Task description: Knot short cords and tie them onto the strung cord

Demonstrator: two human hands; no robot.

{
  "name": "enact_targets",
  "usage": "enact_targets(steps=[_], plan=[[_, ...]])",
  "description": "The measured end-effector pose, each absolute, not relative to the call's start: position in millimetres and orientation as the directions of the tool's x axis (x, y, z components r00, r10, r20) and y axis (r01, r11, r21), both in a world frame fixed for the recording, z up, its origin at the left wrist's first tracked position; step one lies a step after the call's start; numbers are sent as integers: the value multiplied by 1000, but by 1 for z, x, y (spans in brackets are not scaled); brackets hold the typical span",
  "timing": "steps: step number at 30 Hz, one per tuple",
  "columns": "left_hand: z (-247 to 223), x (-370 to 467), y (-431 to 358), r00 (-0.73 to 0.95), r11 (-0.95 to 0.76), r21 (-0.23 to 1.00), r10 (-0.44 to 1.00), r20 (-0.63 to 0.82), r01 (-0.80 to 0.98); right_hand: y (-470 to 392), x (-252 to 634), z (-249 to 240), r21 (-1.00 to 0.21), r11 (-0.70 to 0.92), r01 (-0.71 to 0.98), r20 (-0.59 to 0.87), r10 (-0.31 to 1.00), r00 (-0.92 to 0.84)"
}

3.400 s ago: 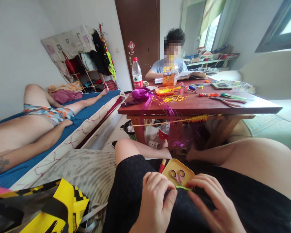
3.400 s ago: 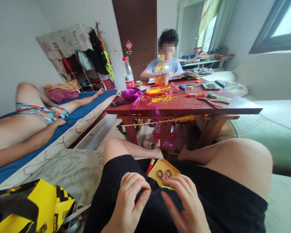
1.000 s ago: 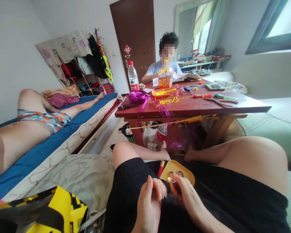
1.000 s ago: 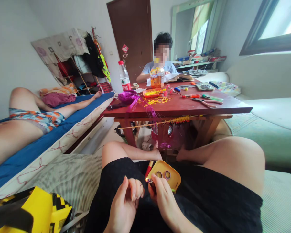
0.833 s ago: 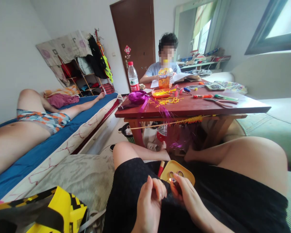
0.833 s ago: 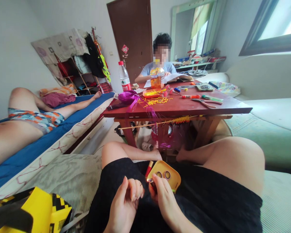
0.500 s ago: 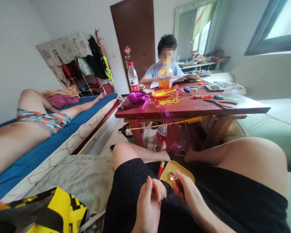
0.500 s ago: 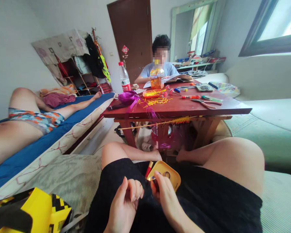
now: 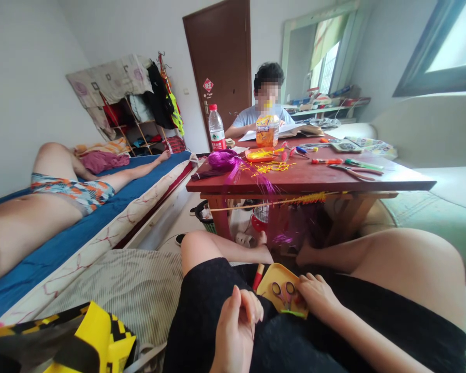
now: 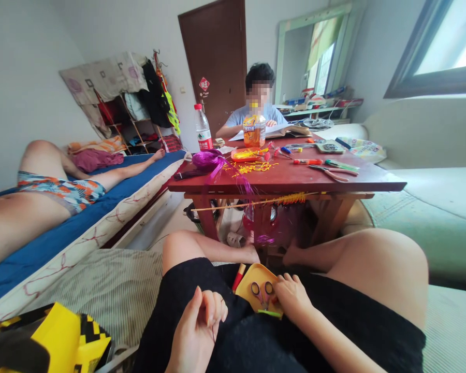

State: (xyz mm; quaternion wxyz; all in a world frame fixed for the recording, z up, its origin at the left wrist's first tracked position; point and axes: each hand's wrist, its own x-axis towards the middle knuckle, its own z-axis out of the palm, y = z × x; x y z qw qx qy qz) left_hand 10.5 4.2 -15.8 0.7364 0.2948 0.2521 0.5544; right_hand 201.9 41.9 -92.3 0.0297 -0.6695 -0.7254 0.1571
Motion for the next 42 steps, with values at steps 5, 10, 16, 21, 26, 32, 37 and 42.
enact_targets(steps=[5,10,16,21,26,32,37,42], plan=[[-17,10,6,243,202,729,969,-51,-653,84,225,-5,-185,130,974,145,984,-104],[-16,11,7,215,182,739,975,-52,-648,169,263,86,-77,29,997,384,923,3],[-27,5,13,249,196,725,968,-36,-660,235,273,100,92,131,987,297,943,-153],[-32,-1,19,260,203,701,965,-26,-684,252,262,97,148,105,983,246,959,-139],[-28,2,16,223,199,716,973,-62,-669,252,269,104,140,32,990,191,980,-59],[-33,5,16,247,221,737,966,-76,-638,258,248,113,74,181,981,175,966,-191],[-42,-3,27,307,221,769,951,-34,-600,268,222,115,33,298,954,150,942,-299],[-43,-3,27,305,220,765,952,-33,-606,267,238,118,36,281,959,59,957,-283]])
